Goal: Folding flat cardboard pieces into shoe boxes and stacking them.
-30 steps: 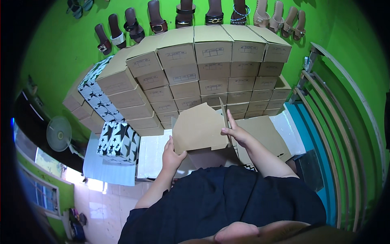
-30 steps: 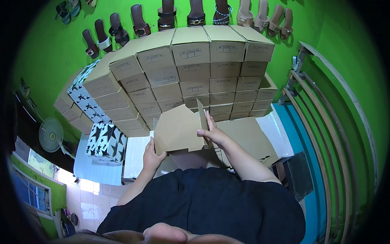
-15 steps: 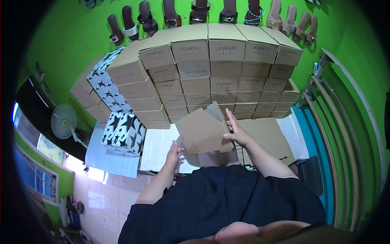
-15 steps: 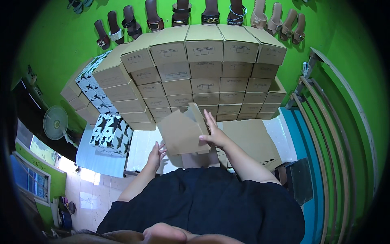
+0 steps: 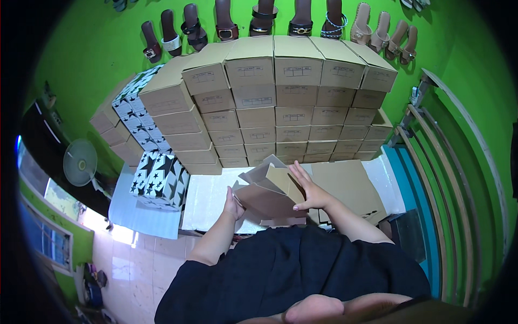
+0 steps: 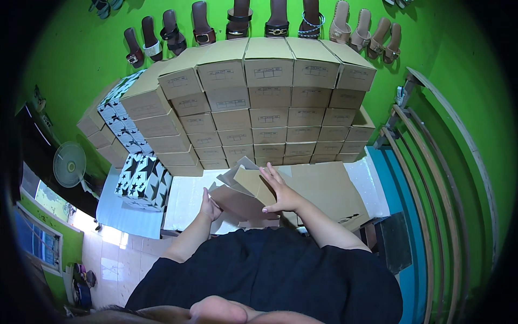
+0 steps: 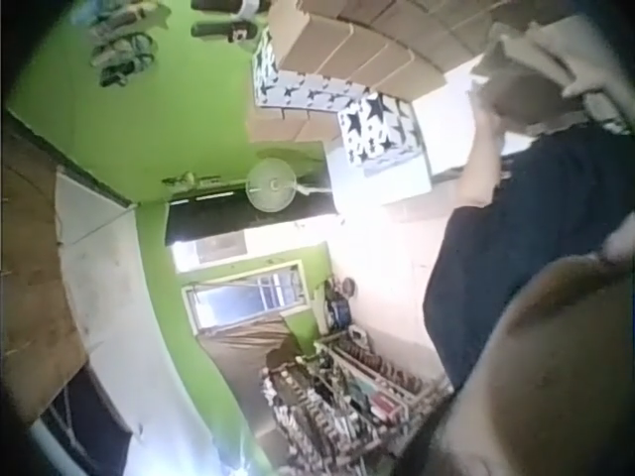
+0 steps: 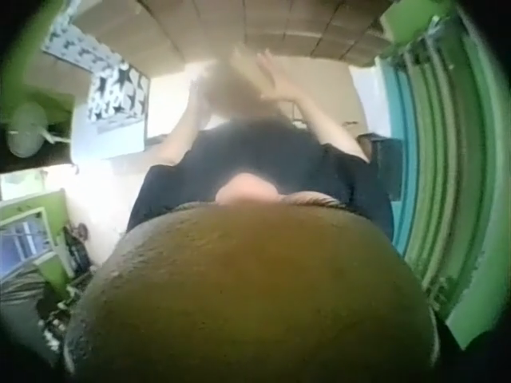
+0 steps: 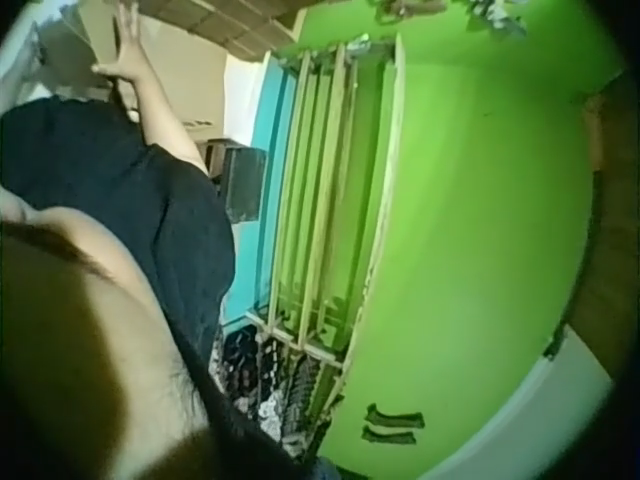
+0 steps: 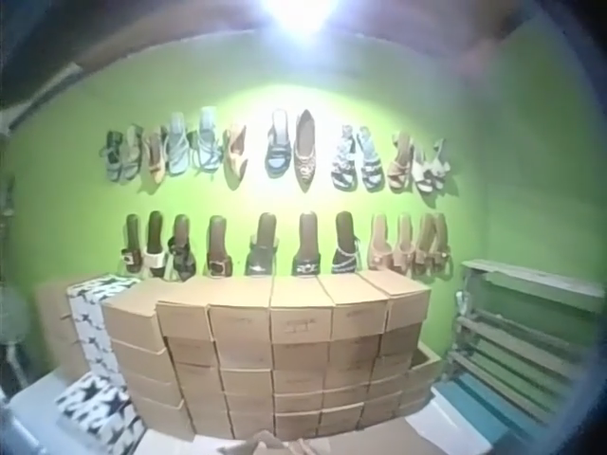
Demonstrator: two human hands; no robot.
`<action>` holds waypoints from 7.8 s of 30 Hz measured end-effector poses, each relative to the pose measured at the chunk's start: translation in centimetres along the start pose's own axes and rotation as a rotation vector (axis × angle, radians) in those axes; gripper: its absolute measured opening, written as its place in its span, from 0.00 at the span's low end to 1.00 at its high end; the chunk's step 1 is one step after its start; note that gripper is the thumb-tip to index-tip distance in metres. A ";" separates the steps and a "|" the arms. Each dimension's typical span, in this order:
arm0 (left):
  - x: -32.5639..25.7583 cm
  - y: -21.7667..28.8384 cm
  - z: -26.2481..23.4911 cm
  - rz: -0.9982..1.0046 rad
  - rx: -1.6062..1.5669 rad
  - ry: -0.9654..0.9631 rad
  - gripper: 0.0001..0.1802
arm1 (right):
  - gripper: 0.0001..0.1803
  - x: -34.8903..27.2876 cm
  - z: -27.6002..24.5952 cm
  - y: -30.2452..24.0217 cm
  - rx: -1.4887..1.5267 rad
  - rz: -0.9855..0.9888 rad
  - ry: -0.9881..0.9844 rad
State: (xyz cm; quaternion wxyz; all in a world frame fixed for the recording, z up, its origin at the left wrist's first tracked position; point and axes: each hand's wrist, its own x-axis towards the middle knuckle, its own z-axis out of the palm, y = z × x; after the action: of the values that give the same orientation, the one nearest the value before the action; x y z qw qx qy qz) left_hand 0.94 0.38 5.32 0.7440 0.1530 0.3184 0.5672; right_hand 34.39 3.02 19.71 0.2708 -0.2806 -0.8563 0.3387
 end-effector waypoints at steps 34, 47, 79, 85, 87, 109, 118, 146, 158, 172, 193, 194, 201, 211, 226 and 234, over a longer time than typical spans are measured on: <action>-9.7 3.8 0.6 0.460 1.384 0.559 0.30 | 0.44 3.8 10.9 7.5 0.279 0.464 0.216; -10.1 3.8 -3.0 0.433 1.419 0.567 0.31 | 0.43 3.7 9.4 6.1 -0.007 0.354 0.271; -9.4 4.0 -2.0 0.347 1.897 0.659 0.45 | 0.47 7.5 6.4 3.1 -0.858 0.403 -0.258; -9.3 4.1 -2.0 0.349 1.877 0.633 0.44 | 0.50 9.0 9.2 4.3 -0.959 0.317 -0.233; -9.4 4.0 -2.3 0.353 1.866 0.632 0.44 | 0.41 8.5 9.4 4.4 -0.863 0.280 -0.161; -8.1 4.5 -3.8 0.290 1.916 0.437 0.51 | 0.55 5.9 9.7 6.8 -0.693 0.389 -0.562; -8.1 4.9 -2.6 0.095 2.109 0.186 0.49 | 0.55 5.8 9.4 6.4 -0.701 0.362 -0.562; -6.9 4.3 -4.9 0.032 2.127 0.141 0.54 | 0.37 4.1 5.7 9.3 0.172 0.600 0.031; -6.8 3.6 -6.4 0.140 2.022 0.146 0.50 | 0.43 3.6 9.8 3.6 -0.326 0.291 -0.543; -6.6 3.1 -7.0 0.223 1.945 0.134 0.49 | 0.41 3.1 10.5 4.3 -0.470 0.338 -0.729; -6.6 2.3 -8.1 0.361 1.794 0.166 0.32 | 0.38 1.4 10.2 6.3 -0.076 0.043 -0.254; -6.6 2.2 -8.2 0.404 1.734 0.176 0.29 | 0.38 1.4 10.2 6.0 -0.095 0.040 -0.197; -6.4 2.0 -6.5 0.429 1.724 0.345 0.26 | 0.40 0.2 11.2 5.9 -0.303 0.095 -0.027; -6.6 1.4 -6.4 0.608 1.970 0.357 0.26 | 0.41 -0.4 11.8 5.5 -0.598 0.321 -0.381; -7.4 1.0 -5.8 0.423 2.098 0.100 0.24 | 0.41 -0.5 12.2 6.7 -0.525 0.378 -0.411; -7.4 1.0 -5.5 0.386 2.086 0.116 0.23 | 0.39 -0.4 12.3 7.3 -0.454 0.419 -0.435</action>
State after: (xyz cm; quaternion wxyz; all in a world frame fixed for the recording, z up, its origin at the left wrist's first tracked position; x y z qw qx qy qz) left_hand -4.51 -7.03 3.96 0.1259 0.7360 0.6526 0.1287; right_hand 28.79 1.92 6.58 -0.0618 -0.4240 -0.8711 0.2399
